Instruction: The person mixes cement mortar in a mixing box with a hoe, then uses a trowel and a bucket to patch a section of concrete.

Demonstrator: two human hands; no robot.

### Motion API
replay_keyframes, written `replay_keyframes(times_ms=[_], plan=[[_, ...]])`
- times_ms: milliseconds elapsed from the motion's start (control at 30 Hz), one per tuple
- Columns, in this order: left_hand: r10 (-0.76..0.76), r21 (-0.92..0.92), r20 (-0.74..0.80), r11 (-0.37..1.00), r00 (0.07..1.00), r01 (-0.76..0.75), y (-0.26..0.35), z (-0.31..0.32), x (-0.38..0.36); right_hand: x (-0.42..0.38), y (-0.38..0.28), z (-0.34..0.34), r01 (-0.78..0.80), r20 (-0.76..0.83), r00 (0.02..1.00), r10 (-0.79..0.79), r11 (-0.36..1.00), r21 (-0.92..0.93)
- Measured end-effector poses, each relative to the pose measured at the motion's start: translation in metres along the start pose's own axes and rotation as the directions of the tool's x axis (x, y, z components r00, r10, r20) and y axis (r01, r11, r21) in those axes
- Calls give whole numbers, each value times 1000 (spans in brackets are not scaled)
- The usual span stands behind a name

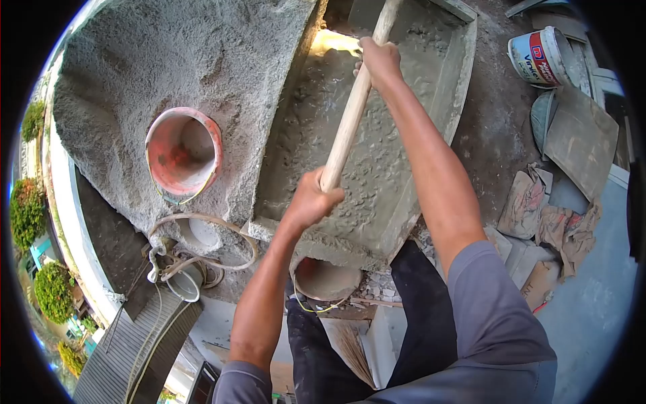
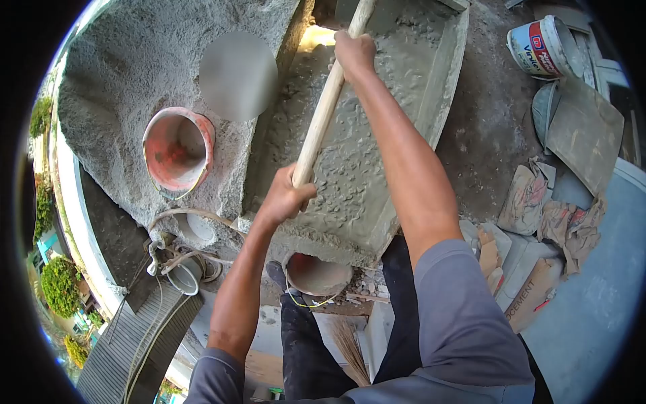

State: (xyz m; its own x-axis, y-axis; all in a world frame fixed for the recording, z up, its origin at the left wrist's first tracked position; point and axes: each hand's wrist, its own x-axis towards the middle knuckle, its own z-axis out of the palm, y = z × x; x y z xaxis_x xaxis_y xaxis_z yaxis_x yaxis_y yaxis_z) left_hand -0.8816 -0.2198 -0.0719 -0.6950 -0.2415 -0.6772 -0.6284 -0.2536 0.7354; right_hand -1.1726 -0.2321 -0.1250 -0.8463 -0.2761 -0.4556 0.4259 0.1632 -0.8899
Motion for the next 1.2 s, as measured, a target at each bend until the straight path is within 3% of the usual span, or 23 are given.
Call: replay_keyframes(times_ms=[133, 233, 400, 567, 633, 900, 1067, 1167, 1200], plan=[[-50, -127, 9, 991, 999, 51, 30, -38, 54, 94, 31, 57, -46, -5, 999, 46, 997, -63], [-122, -201, -13, 973, 992, 117, 18, -54, 30, 70, 53, 83, -129, 36, 990, 135, 982, -138], [-181, -264, -17, 949, 983, 170, 11, -49, -27, 1, 64, 79, -289, 56, 954, 294, 953, -90], [-268, -213, -65, 945, 961, 248, 4, -6, -81, -39, 102, 48, -361, 149, 913, 379, 923, -133], [-352, -248, -71, 913, 933, 325, 17, 20, -105, -62, 111, 33, -471, 177, 855, 488, 873, -130], [-327, -334, -162, 906, 931, 260, -39, 62, -139, -118, 118, 18, -381, 173, 878, 446, 870, -311], [-413, -506, -68, 799, 908, 326, -23, 82, -196, -173, 114, 3, -363, 185, 853, 488, 809, -462], [-454, -493, -70, 790, 888, 365, -52, 104, -251, -230, 138, -18, -317, 193, 852, 486, 773, -549], [-455, -448, -46, 805, 889, 389, -62, 109, -271, -253, 137, -27, -376, 175, 833, 525, 769, -517]])
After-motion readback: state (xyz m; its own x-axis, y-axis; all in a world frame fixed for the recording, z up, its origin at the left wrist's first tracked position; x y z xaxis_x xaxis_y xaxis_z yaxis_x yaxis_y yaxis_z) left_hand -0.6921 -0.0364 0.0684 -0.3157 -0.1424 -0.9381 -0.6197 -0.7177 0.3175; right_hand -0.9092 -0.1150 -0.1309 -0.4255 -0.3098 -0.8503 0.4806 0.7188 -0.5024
